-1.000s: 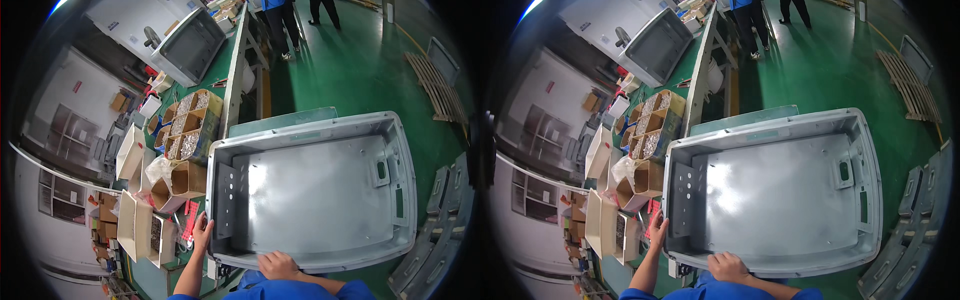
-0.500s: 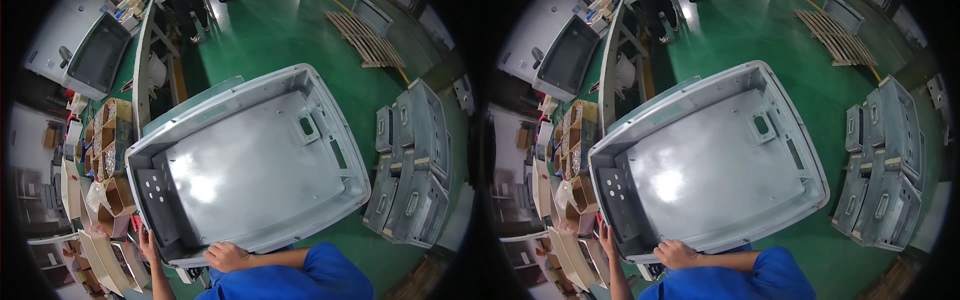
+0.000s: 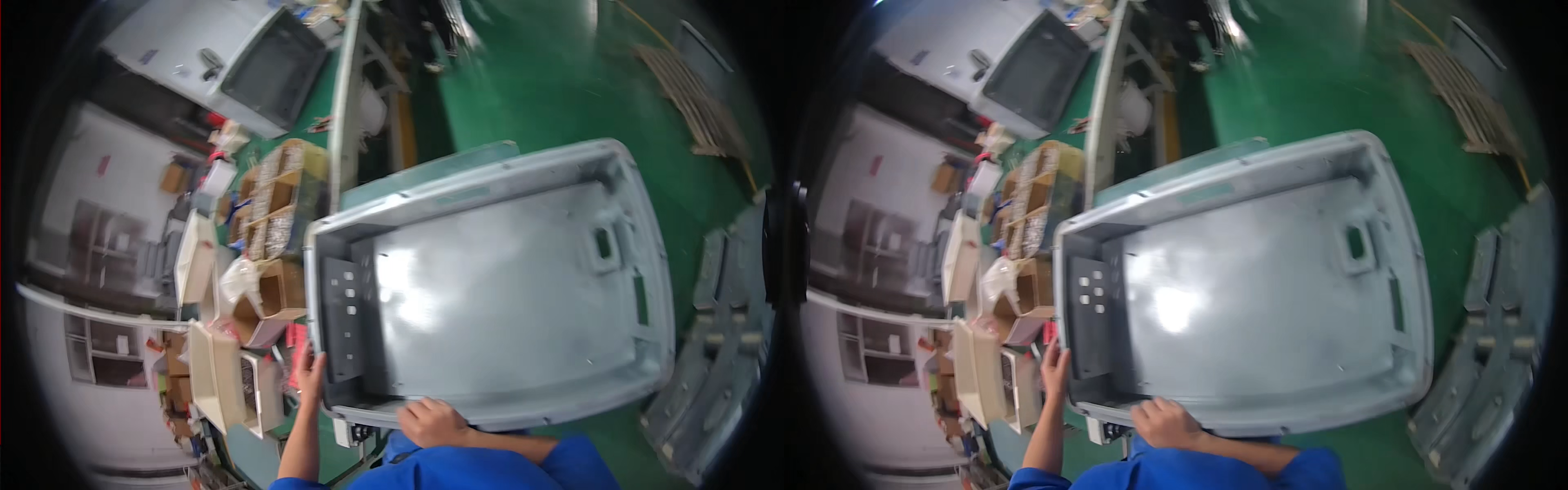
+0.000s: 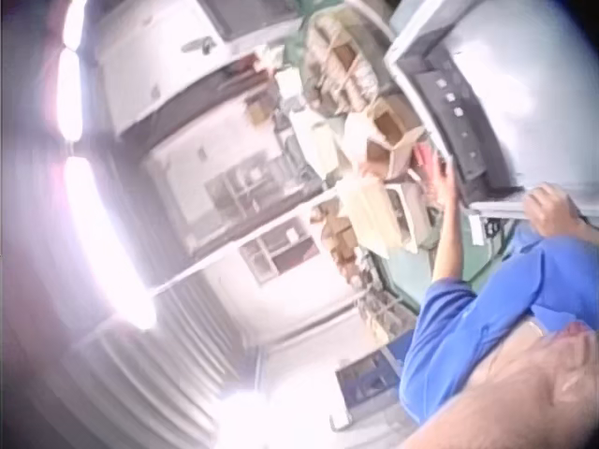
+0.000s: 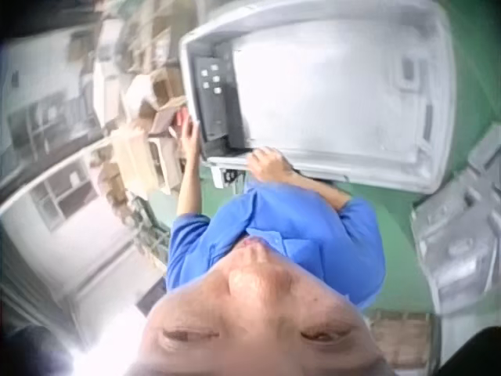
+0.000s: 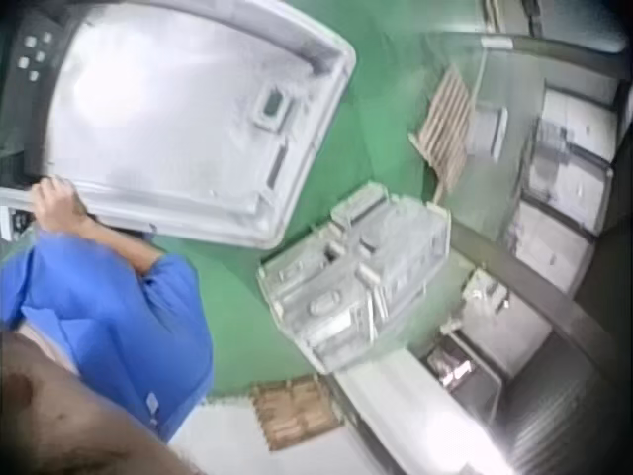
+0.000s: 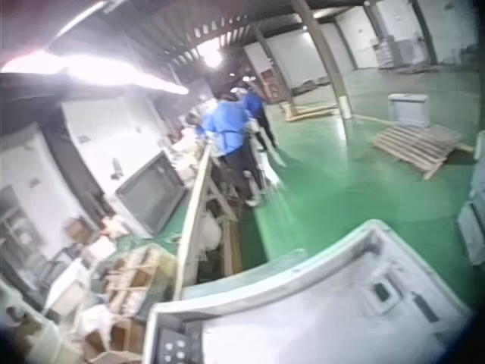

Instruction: Manually assemble and stack metal enclosure units on a factory floor.

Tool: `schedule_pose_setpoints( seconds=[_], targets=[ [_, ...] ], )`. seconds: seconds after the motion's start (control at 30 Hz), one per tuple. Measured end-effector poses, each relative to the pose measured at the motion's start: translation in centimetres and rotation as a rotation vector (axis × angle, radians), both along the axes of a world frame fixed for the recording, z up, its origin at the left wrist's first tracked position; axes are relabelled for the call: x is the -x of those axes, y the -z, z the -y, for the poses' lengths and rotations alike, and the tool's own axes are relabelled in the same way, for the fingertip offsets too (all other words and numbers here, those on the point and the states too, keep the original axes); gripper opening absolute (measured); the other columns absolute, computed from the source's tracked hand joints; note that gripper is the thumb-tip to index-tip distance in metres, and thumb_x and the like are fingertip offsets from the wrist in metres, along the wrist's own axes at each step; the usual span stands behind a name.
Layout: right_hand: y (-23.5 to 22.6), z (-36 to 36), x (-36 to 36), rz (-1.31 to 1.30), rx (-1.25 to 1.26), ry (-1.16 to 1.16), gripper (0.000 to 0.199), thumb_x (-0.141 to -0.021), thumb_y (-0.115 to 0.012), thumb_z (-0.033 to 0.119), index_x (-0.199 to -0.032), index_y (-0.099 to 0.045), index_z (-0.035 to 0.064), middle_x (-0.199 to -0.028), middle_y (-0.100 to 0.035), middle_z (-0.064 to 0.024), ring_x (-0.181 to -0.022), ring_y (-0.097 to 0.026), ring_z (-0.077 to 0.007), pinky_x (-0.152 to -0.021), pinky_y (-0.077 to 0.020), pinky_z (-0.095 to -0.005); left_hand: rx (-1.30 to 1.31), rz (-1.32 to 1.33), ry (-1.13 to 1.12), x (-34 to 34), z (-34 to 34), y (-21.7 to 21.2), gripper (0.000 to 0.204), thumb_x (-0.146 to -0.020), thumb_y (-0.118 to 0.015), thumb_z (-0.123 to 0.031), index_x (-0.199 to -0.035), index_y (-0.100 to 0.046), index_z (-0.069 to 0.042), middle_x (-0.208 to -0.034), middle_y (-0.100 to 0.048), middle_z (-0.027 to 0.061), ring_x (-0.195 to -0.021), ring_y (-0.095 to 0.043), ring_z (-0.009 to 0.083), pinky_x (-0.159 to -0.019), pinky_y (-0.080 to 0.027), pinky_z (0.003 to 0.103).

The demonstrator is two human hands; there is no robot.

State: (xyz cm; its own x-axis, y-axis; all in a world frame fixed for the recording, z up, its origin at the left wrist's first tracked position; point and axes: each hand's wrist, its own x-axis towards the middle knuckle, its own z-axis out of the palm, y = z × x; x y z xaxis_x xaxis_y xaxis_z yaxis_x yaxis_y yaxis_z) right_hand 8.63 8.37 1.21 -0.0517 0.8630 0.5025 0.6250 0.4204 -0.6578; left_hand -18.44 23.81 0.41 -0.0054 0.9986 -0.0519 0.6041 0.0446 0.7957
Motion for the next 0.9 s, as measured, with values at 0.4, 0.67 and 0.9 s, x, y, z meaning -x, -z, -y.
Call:
schedule_pose_setpoints(
  seconds=[0.4, 0.67, 0.9],
  targets=[
    [0.6, -0.5, -0.6, 0.018, 0.006, -0.015, 0.010, -0.061, -0.056, 0.012, -0.060, -0.046, 0.0103, -0.052, -0.038, 0.0011, -0.047, -0.042, -0.0109, -0.041, -0.0348, -0.0225, 0.049, 0.165, -0.034, -2.6, 0.5, -0.4, 0.049, -0.082, -0.059, -0.008, -0.126, -0.040, 0.000, -0.110, -0.051, 0.0056, -0.099, -0.050, 0.0115, -0.086, -0.038, 0.024],
    [0.1, -0.3, -0.5, 0.043, 0.021, -0.040, 0.013, -0.062, -0.056, 0.011, -0.059, -0.044, 0.0110, -0.053, -0.038, 0.0009, -0.048, -0.043, -0.0113, -0.041, -0.0360, -0.0229, 0.042, 0.101, -0.039, -1.1, 0.4, 0.3, 0.051, -0.081, -0.061, -0.012, -0.126, -0.040, 0.001, -0.111, -0.052, 0.0071, -0.100, -0.050, 0.0128, -0.087, -0.038, 0.025],
    [-0.1, -0.3, 0.0, 0.094, 0.097, -0.069, 0.009, -0.067, -0.061, 0.010, -0.065, -0.052, 0.0100, -0.059, -0.048, -0.0002, -0.053, -0.049, -0.0145, -0.044, -0.0405, -0.0253, 0.032, 0.133, -0.020, -0.7, 0.1, 0.8, 0.052, -0.079, -0.064, -0.015, -0.125, -0.042, 0.000, -0.112, -0.051, 0.0099, -0.099, -0.050, 0.0140, -0.087, -0.039, 0.026]
  ],
)
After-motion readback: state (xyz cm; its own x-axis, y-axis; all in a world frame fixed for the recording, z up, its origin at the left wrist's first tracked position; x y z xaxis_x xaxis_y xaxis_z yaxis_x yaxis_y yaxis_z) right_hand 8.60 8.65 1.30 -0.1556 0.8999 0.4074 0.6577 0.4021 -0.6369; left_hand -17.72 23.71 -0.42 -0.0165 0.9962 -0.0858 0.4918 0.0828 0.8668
